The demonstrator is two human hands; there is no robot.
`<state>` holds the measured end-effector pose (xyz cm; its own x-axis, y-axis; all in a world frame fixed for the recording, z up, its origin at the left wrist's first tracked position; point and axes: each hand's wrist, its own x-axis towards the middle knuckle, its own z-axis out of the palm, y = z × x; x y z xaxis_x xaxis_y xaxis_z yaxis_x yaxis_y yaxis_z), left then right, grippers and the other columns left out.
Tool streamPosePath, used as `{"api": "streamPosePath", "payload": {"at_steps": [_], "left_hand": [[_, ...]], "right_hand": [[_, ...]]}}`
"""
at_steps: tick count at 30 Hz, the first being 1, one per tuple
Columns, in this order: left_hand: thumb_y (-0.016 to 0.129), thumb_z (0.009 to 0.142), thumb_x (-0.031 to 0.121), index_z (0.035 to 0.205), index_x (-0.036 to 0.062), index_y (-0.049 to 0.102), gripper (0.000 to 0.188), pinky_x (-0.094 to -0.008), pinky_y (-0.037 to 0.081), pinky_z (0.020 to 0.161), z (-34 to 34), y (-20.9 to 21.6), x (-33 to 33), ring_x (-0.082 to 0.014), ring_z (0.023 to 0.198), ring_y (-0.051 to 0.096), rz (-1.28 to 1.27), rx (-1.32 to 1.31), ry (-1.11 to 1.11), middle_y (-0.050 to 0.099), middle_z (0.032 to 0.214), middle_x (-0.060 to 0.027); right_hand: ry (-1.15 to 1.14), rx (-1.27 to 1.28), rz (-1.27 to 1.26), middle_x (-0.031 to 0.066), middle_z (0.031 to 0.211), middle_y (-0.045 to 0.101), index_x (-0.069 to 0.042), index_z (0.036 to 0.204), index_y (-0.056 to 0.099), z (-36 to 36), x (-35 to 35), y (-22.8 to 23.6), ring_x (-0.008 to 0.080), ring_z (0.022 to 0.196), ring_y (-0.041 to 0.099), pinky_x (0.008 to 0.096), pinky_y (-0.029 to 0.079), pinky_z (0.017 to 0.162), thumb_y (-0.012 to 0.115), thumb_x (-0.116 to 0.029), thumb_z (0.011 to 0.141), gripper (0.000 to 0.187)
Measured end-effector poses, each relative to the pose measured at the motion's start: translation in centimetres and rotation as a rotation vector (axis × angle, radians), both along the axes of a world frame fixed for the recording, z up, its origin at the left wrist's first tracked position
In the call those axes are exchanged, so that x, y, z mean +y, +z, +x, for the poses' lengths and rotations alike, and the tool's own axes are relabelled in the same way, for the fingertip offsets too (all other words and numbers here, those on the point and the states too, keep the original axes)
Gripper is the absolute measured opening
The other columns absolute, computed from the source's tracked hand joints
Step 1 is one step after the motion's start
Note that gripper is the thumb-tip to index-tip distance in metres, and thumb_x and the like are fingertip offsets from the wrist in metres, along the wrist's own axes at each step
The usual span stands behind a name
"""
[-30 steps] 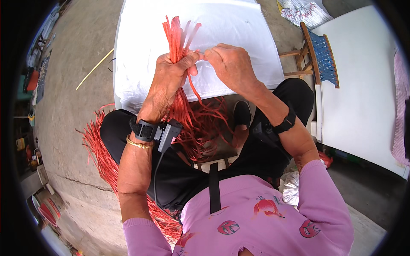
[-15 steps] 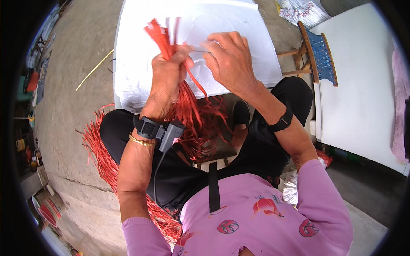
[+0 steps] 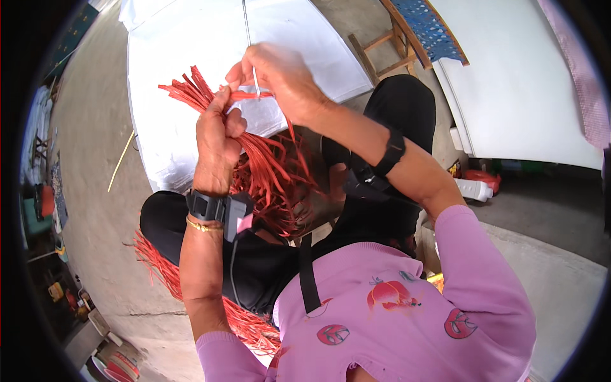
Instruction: Bundling and tying thin red plastic strips together using a needle and twine, then placing them into white plastic bags.
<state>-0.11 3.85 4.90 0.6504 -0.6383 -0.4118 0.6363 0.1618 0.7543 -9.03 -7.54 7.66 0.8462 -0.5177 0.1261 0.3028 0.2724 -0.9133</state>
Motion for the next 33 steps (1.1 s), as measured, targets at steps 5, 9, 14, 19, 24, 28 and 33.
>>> {"api": "streamPosePath", "payload": {"at_steps": [5,9,14,19,24,28,33], "left_hand": [[0.059,0.087,0.018,0.098,0.0017,0.063,0.020,-0.0194,0.021,0.039,1.1,-1.1,-0.1,-0.0037,0.041,0.028,0.070,-0.274,-0.113,0.063,0.076,-0.0041],[0.067,0.077,0.013,0.078,0.0034,0.067,0.010,-0.0220,0.034,0.049,-0.2,-3.5,-0.8,-0.0044,0.052,0.040,0.401,-0.672,-0.146,0.055,0.065,0.0037],[0.067,0.075,0.011,0.083,0.0007,0.066,0.013,-0.0229,0.040,0.058,-3.2,-4.8,-2.0,-0.0060,0.061,0.047,0.375,-0.856,-0.262,0.057,0.067,0.0016],[0.072,0.075,0.016,0.096,0.0007,0.064,0.027,-0.0248,0.043,0.064,-5.2,-4.4,-3.3,-0.0095,0.067,0.051,0.498,-1.197,-0.333,0.062,0.079,-0.0010],[0.066,0.078,0.016,0.097,0.0023,0.063,0.024,-0.0291,0.046,0.066,-6.2,-4.9,-4.3,-0.0121,0.069,0.057,0.681,-1.639,-0.364,0.064,0.082,-0.0122],[0.064,0.076,0.015,0.094,0.0037,0.064,0.021,-0.0363,0.047,0.066,-4.9,-5.0,-4.7,-0.0291,0.071,0.061,0.492,-1.276,-0.391,0.063,0.080,-0.0162],[0.064,0.077,0.014,0.086,0.0001,0.066,0.016,-0.0249,0.042,0.059,-3.6,-3.4,-4.5,-0.0073,0.062,0.047,0.556,-1.108,-0.301,0.056,0.064,0.0001]], "right_hand": [[-0.165,0.219,-1.179,0.0151,0.067,0.063,0.000,0.071,0.062,-4.3,-5.2,2.4,0.0275,0.059,0.061,0.0386,0.048,0.054,0.053,-0.026,0.084,0.031],[-0.027,0.828,-1.769,0.0189,0.067,0.060,-0.001,0.074,0.063,-7.3,-7.4,-0.6,0.0312,0.065,0.062,0.0413,0.047,0.058,0.052,-0.028,0.084,0.031],[-0.082,0.881,-1.829,0.0195,0.066,0.061,-0.001,0.070,0.065,-8.0,-9.7,-3.5,0.0352,0.065,0.062,0.0438,0.048,0.056,0.059,-0.027,0.080,0.028],[-0.113,0.855,-1.729,0.0190,0.071,0.064,0.000,0.073,0.066,-7.9,-11.4,-4.4,0.0321,0.068,0.065,0.0413,0.049,0.056,0.061,-0.017,0.070,0.018],[-0.141,0.931,-1.697,0.0199,0.072,0.064,0.000,0.074,0.066,-7.8,-11.6,-5.3,0.0336,0.069,0.064,0.0426,0.049,0.056,0.059,-0.019,0.072,0.021],[-0.062,0.962,-1.618,0.0203,0.073,0.064,-0.001,0.074,0.066,-7.9,-11.4,-4.0,0.0331,0.071,0.064,0.0432,0.049,0.058,0.059,-0.021,0.074,0.022],[-0.201,0.886,-1.547,0.0169,0.076,0.064,-0.001,0.079,0.063,-7.8,-9.7,-1.8,0.0349,0.073,0.062,0.0436,0.049,0.062,0.057,-0.030,0.078,0.030]]}}
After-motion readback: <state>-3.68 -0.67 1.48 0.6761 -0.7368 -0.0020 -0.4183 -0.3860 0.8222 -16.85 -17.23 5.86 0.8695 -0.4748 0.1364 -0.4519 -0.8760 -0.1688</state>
